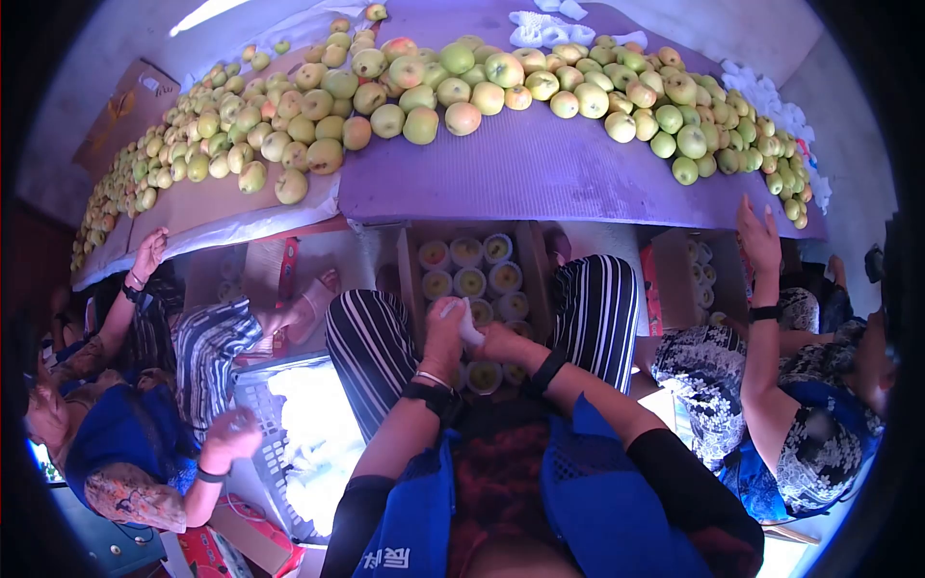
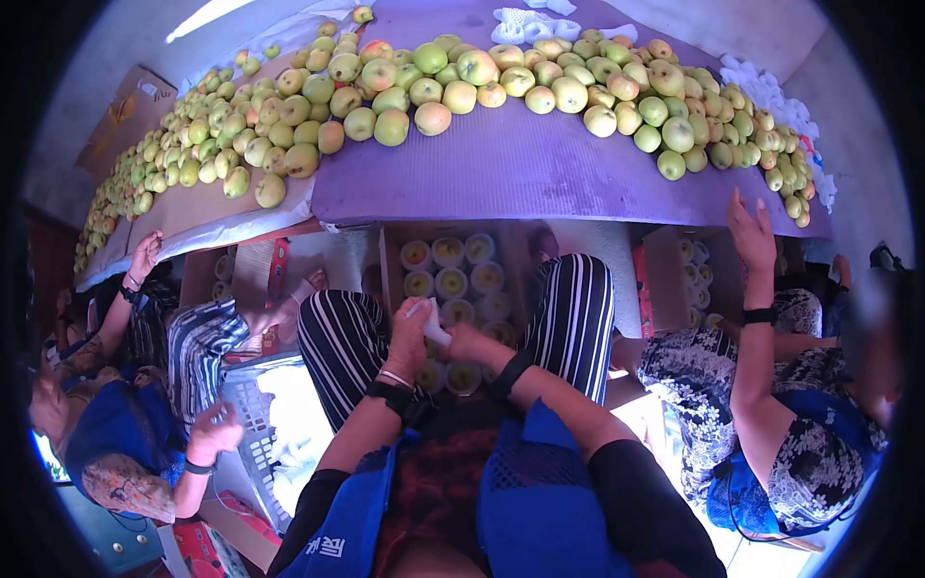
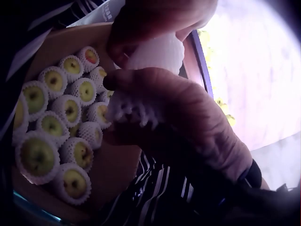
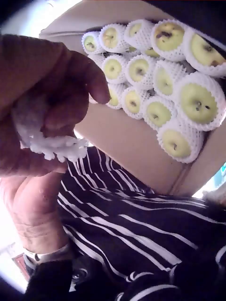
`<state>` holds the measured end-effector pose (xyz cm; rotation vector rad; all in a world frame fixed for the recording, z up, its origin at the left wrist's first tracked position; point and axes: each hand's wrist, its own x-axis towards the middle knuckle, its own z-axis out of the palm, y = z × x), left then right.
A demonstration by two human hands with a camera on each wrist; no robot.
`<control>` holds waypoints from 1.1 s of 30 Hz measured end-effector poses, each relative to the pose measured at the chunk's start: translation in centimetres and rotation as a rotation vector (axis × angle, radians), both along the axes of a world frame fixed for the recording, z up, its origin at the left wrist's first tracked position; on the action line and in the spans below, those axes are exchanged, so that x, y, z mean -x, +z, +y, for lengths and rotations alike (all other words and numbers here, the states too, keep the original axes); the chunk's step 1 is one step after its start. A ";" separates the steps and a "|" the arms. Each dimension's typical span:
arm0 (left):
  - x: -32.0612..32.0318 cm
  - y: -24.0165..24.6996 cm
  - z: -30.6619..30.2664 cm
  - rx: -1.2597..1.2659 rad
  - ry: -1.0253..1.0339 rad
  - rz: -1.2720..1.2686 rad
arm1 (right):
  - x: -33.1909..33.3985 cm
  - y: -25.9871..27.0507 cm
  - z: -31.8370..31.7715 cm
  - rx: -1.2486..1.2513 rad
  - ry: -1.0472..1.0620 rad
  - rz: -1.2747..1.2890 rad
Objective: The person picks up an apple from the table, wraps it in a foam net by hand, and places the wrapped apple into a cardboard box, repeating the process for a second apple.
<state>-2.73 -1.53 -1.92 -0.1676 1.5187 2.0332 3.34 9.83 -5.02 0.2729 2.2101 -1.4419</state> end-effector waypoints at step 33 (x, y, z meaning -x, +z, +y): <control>-0.4 4.8 1.4 0.097 0.003 0.432 | 1.2 -1.0 -2.2 -0.341 0.082 0.373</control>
